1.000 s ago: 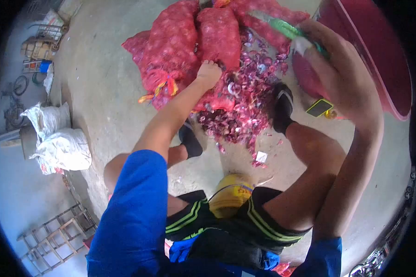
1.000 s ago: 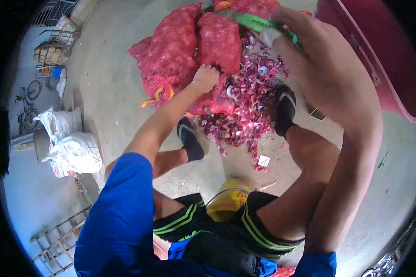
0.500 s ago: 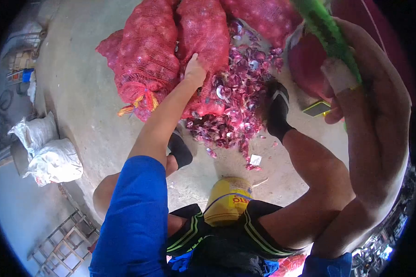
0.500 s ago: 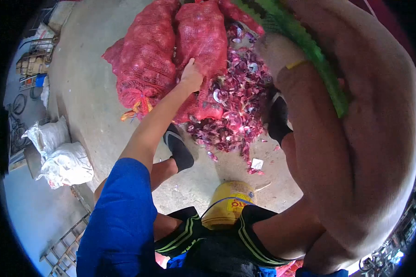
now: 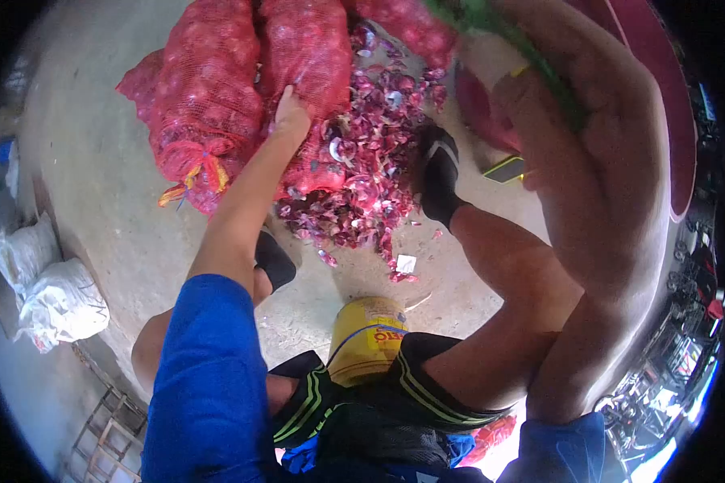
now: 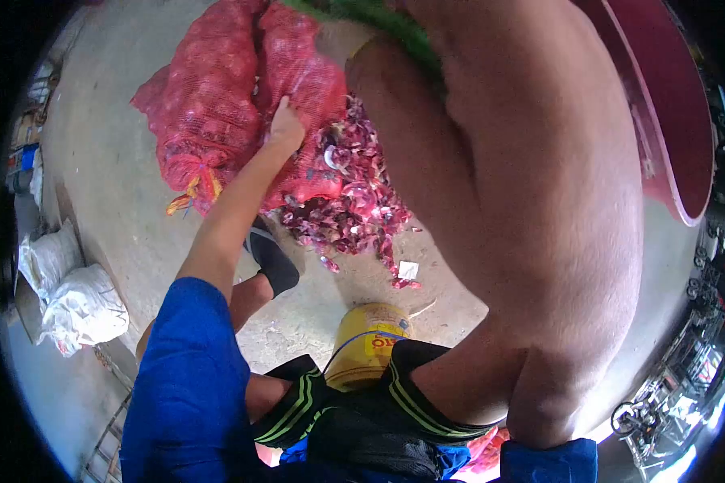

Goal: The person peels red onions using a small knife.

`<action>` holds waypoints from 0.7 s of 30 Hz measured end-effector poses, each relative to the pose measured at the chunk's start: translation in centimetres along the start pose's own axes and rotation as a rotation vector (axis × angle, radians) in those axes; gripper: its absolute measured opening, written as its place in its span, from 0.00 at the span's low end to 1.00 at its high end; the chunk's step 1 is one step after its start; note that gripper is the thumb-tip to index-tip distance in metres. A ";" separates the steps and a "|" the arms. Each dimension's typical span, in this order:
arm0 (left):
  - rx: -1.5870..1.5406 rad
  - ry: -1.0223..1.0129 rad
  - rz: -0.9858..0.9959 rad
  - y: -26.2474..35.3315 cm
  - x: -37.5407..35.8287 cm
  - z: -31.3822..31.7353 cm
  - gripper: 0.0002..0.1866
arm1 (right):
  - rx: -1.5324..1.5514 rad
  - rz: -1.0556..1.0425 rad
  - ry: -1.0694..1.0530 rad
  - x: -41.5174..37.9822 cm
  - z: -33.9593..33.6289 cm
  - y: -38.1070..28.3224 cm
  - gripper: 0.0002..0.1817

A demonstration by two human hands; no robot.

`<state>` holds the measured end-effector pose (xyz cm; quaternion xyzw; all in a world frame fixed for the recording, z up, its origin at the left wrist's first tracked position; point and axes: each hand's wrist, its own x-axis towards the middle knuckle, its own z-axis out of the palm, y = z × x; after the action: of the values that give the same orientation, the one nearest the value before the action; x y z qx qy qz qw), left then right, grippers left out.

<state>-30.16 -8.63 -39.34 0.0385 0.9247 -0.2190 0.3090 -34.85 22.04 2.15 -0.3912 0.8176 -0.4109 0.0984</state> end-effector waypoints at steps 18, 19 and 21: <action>-2.003 0.556 0.321 -9.6 -32.5 -21.1 0.27 | 0.046 -0.327 0.274 0.7 1.0 -1.7 0.23; -1.979 0.590 0.314 -9.5 -34.3 -21.6 0.27 | 0.110 -0.344 0.325 0.5 0.9 -3.5 0.20; -2.472 0.674 0.359 -8.2 -37.5 -22.6 0.32 | 0.525 -0.117 0.129 -1.0 1.5 -6.0 0.17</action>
<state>-14.19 -3.89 1.93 -0.0952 0.5267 0.8407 -0.0826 -30.07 19.68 5.53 -0.3720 0.6637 -0.6377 0.1201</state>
